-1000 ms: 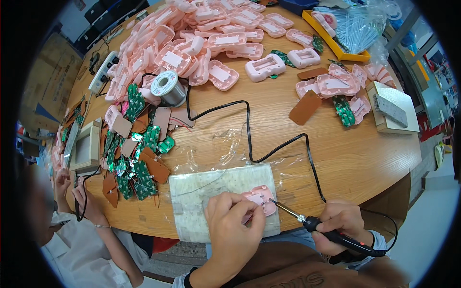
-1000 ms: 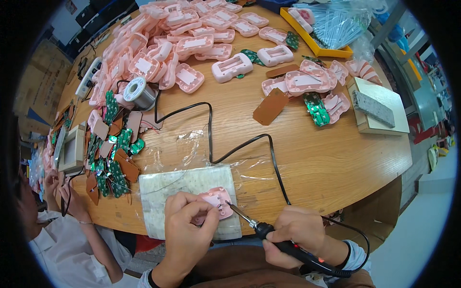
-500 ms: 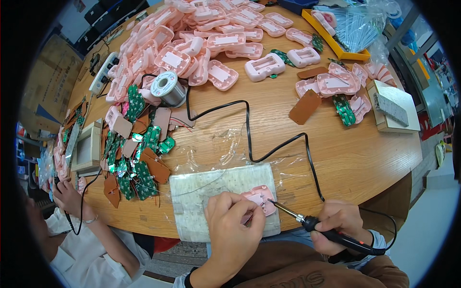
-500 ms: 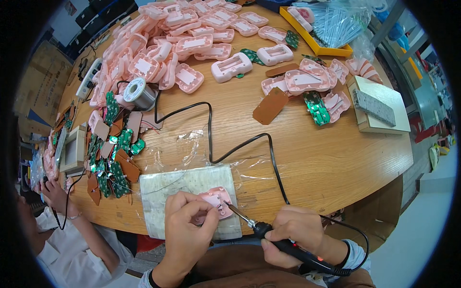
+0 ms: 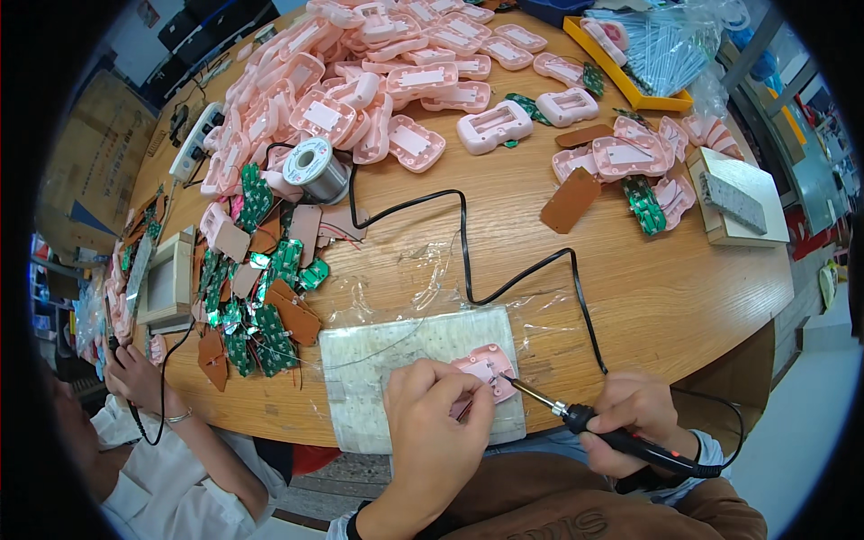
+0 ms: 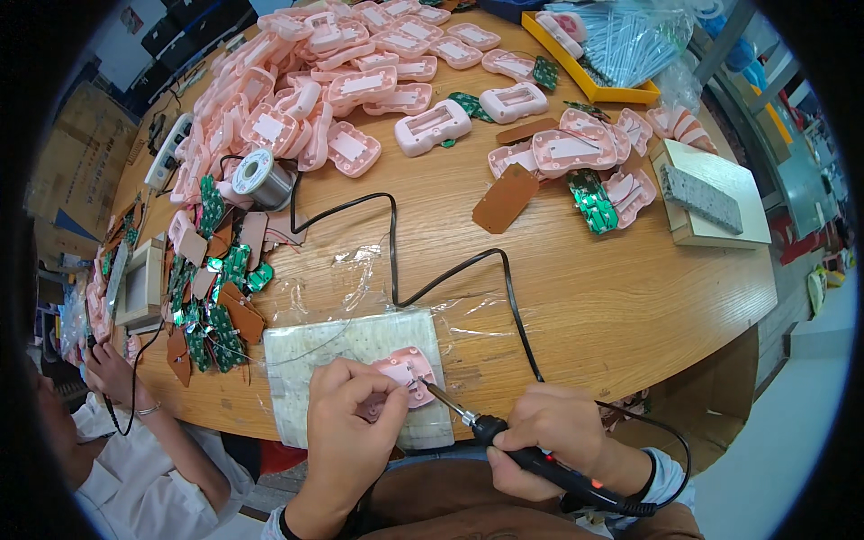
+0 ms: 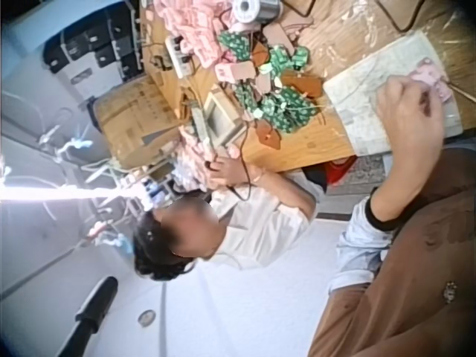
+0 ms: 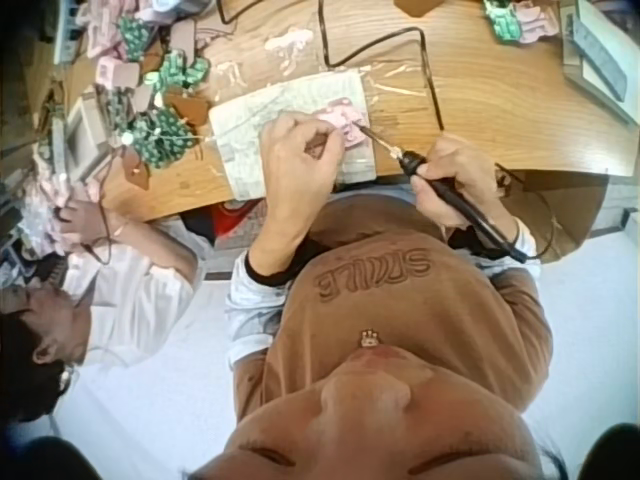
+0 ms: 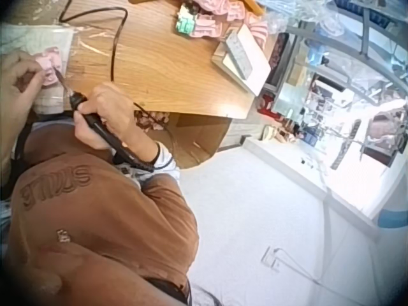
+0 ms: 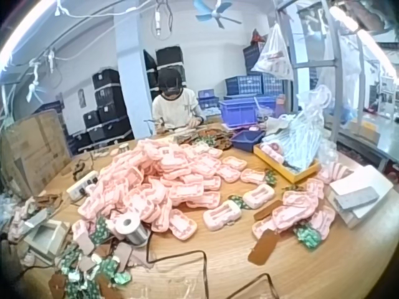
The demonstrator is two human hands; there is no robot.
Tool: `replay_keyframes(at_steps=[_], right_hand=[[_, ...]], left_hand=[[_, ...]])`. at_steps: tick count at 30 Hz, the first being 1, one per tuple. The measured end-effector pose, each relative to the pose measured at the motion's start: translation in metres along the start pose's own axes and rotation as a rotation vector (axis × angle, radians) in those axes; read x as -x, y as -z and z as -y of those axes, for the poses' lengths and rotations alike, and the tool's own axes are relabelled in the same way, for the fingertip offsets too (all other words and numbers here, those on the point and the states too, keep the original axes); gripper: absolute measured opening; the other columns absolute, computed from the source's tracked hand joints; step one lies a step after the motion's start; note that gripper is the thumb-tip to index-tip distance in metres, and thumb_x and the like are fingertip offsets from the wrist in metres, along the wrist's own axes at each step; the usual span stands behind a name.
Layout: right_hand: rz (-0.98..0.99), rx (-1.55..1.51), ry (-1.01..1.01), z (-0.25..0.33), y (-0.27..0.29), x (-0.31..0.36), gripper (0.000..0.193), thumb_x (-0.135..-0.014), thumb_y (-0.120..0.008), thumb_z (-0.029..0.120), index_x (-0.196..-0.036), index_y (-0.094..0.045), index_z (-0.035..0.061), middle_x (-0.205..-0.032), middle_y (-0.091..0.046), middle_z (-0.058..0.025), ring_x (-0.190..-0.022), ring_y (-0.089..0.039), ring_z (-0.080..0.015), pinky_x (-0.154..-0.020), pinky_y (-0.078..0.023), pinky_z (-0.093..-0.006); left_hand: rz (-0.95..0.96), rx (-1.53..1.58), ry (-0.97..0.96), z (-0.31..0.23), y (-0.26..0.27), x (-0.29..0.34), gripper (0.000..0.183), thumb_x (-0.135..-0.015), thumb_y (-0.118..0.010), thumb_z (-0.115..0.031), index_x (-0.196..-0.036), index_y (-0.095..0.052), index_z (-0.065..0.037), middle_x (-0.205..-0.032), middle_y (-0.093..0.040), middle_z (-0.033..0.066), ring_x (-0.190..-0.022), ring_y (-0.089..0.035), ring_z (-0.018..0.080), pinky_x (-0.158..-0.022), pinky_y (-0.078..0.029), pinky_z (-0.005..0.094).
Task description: The person uses a soldering iron to attach wires to small pink plastic housings containing circuit boards. They repeatedly pick up a housing, apply solder to connection points, and place the finished unit aside on the table.
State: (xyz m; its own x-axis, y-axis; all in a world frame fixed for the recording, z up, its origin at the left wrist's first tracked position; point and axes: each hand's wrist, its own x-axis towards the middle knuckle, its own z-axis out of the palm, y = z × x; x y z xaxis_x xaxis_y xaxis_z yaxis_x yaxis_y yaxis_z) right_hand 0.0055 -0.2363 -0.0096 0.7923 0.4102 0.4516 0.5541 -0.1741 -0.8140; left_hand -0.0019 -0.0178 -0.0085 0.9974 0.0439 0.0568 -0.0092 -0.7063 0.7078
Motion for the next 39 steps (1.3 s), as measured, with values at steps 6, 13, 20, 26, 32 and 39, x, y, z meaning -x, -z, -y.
replay_keyframes(at_steps=[6, 13, 20, 26, 32, 39], right_hand=[[0.019, -0.024, 0.003, -0.0002, -0.0036, -0.003, 0.024, -0.061, -0.073, -0.001, -0.08, -0.059, 0.005, -0.06, -0.054, -0.0066, -0.048, -0.052, -0.0214, -0.044, -0.04, -0.0294], [-0.031, -0.041, -0.004, -0.0002, -0.0033, -0.0037, 0.024, -0.062, -0.072, -0.003, -0.08, -0.058, 0.0053, -0.058, -0.05, -0.0057, -0.046, -0.049, -0.021, -0.043, -0.038, -0.0293], [-0.005, -0.031, 0.001, -0.0007, -0.003, -0.004, 0.026, -0.063, -0.071, -0.002, -0.083, -0.057, 0.0066, -0.058, -0.051, -0.0051, -0.045, -0.048, -0.0207, -0.042, -0.036, -0.0294], [-0.052, -0.017, 0.007, -0.0025, 0.0001, -0.0013, 0.025, -0.064, -0.072, 0.0, -0.083, -0.057, 0.0073, -0.059, -0.052, -0.0051, -0.045, -0.048, -0.0207, -0.042, -0.036, -0.0298], [-0.076, -0.022, 0.008, -0.0057, 0.0006, 0.0028, 0.024, -0.065, -0.073, 0.002, -0.082, -0.057, 0.0062, -0.06, -0.053, -0.0059, -0.045, -0.049, -0.0201, -0.041, -0.036, -0.0298], [-0.103, -0.025, 0.039, -0.007, 0.0025, 0.0034, 0.022, -0.065, -0.073, 0.002, -0.081, -0.057, 0.0046, -0.06, -0.053, -0.0071, -0.044, -0.048, -0.0199, -0.041, -0.035, -0.0295]], left_hand=[[0.009, -0.015, 0.002, -0.0008, -0.0023, 0.0007, 0.005, -0.071, -0.072, -0.004, -0.074, -0.068, -0.003, -0.08, -0.057, 0.0077, -0.083, -0.051, 0.0248, -0.073, -0.042, 0.0339], [-0.004, 0.034, 0.028, 0.0011, -0.0042, 0.002, 0.009, -0.068, -0.074, -0.005, -0.072, -0.066, -0.007, -0.081, -0.054, 0.0034, -0.083, -0.049, 0.0261, -0.077, -0.038, 0.0376], [-0.007, 0.027, 0.034, 0.0005, -0.0052, 0.0013, 0.01, -0.068, -0.074, -0.006, -0.07, -0.065, -0.007, -0.081, -0.054, 0.0028, -0.083, -0.049, 0.026, -0.077, -0.038, 0.0377], [0.024, 0.01, 0.045, -0.0005, -0.0034, 0.0008, 0.009, -0.068, -0.074, -0.006, -0.07, -0.065, -0.008, -0.081, -0.054, 0.0025, -0.083, -0.05, 0.0261, -0.077, -0.039, 0.038], [0.018, 0.002, 0.047, -0.0005, -0.0041, 0.0011, 0.009, -0.068, -0.074, -0.007, -0.069, -0.065, -0.008, -0.081, -0.054, 0.0037, -0.084, -0.05, 0.0268, -0.078, -0.039, 0.0384], [0.021, 0.002, 0.061, -0.0013, -0.0039, 0.0006, 0.008, -0.068, -0.074, -0.007, -0.07, -0.066, -0.008, -0.082, -0.055, 0.0047, -0.084, -0.05, 0.0273, -0.078, -0.039, 0.0388]])
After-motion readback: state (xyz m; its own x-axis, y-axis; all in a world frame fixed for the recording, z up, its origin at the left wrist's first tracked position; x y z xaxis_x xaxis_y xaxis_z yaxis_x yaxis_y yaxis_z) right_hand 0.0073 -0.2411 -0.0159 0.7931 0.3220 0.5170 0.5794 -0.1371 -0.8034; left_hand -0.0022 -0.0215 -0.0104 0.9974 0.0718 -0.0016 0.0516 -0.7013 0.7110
